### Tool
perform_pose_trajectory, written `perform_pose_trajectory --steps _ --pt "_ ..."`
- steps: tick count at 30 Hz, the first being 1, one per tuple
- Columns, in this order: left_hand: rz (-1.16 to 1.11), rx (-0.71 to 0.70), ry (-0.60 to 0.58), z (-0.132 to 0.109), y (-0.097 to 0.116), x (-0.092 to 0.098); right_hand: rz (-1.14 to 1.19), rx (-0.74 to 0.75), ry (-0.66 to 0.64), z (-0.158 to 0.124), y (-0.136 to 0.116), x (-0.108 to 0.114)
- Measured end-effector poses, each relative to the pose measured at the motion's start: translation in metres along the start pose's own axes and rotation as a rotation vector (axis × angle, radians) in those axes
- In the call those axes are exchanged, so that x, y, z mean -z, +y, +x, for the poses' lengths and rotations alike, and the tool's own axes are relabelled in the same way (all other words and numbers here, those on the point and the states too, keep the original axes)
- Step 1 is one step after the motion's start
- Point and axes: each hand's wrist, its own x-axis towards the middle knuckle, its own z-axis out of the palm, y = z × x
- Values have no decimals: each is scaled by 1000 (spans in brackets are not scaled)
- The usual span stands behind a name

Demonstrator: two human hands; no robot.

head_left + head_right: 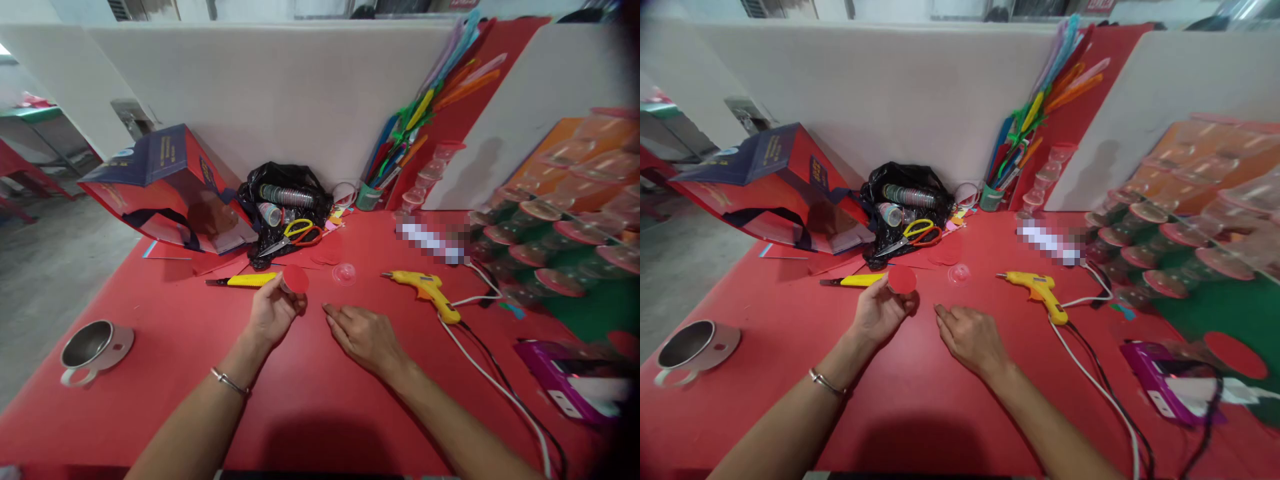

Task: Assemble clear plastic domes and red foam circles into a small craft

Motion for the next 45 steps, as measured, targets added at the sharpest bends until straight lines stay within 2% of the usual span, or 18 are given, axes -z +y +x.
perform_pose_trajectory --steps 2,4,7,14,45 --pt "-1 -10 -3 0 0 0 36 42 93 -2 -1 1" --pt "-6 -9 -2 -1 0 1 76 120 125 -5 -1 2" --pt "-11 1 2 0 1 1 132 222 92 -6 -3 6" --pt "-8 22 16 0 0 1 175 305 65 -1 -3 10" --pt "22 13 10 0 -2 0 209 296 88 -1 -4 8"
